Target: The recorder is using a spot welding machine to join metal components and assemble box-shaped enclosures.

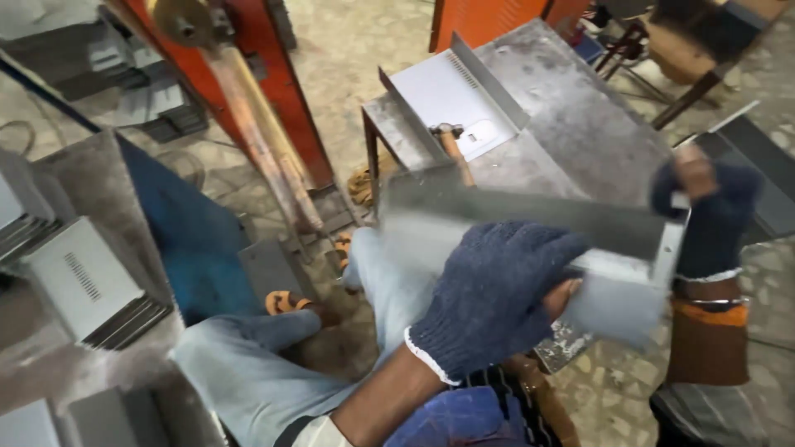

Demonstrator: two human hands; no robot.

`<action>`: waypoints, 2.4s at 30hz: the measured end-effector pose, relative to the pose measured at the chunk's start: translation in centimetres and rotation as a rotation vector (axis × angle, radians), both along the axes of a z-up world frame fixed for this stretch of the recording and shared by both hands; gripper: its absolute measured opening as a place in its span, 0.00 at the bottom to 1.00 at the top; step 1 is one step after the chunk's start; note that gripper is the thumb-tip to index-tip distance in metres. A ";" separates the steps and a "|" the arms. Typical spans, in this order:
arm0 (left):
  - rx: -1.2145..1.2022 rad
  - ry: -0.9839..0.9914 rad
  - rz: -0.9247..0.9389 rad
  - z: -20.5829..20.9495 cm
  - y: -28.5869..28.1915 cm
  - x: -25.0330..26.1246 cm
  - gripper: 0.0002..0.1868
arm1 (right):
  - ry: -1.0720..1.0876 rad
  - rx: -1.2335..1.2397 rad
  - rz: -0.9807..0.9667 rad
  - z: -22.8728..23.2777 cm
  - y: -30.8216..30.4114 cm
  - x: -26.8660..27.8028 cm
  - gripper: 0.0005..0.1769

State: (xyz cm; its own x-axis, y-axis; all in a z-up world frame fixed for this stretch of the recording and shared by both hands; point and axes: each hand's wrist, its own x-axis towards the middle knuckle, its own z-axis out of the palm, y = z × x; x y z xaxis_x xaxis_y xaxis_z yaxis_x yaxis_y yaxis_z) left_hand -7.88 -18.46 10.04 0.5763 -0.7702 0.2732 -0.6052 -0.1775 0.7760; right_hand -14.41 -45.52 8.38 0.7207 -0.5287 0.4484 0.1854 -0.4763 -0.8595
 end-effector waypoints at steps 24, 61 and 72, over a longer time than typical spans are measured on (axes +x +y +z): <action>0.119 0.011 0.353 -16.8 -1.7 5.5 0.22 | 0.116 -0.831 -0.464 -20.4 -3.0 14.2 0.13; 1.146 -0.220 1.957 -15.8 46.2 -1.5 0.55 | 0.479 -0.111 1.373 -20.8 37.2 17.1 0.18; 0.942 -0.800 1.507 -3.6 37.3 -0.5 0.50 | -0.331 -0.450 1.093 -3.5 41.0 12.1 0.32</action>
State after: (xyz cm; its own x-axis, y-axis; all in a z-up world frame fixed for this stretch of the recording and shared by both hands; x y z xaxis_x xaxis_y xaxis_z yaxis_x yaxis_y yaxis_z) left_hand -8.40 18.81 6.47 0.7701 0.1224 0.6260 0.3066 -0.9317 -0.1949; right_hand -2.31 -4.51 4.89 0.5046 0.5315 0.6803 0.8513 -0.1751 -0.4946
